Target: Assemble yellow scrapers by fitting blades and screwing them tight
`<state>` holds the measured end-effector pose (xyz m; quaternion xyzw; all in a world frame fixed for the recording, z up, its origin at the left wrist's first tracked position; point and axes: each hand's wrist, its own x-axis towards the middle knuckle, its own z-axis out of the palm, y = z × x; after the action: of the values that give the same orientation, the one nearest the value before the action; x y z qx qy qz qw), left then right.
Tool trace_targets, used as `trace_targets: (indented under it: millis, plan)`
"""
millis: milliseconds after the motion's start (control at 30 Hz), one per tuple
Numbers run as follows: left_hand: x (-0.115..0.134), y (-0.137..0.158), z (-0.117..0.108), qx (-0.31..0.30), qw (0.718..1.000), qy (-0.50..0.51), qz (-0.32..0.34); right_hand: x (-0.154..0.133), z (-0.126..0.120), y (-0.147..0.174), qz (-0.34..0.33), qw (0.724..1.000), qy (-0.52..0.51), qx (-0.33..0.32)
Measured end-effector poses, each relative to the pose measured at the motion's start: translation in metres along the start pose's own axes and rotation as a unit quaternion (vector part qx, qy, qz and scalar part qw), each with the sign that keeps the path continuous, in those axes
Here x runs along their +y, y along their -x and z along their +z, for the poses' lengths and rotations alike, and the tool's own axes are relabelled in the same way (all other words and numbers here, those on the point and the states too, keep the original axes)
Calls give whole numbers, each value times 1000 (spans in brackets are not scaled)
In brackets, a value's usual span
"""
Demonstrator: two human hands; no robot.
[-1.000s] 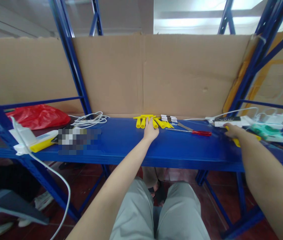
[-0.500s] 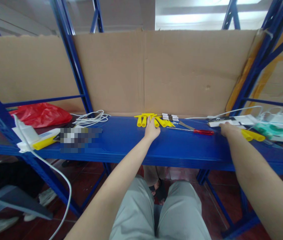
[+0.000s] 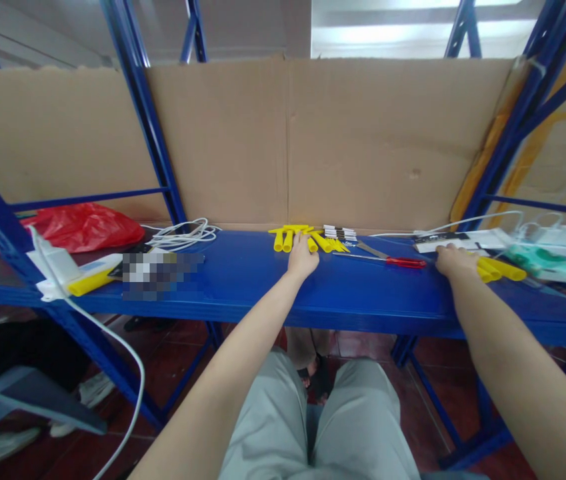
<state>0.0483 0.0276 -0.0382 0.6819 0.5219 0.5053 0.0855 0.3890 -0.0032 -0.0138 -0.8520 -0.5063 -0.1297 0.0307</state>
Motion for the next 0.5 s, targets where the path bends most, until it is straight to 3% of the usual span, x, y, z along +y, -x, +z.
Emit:
trace_targets:
  millis: [300,500]
  plan:
    - [4,0,-2,16,999,8,43,-1,-3,-9,1,995,-2,-95]
    - [9,3,-5,-7,998,1,56,-2,-1,-17,-5,996,-15,-85]
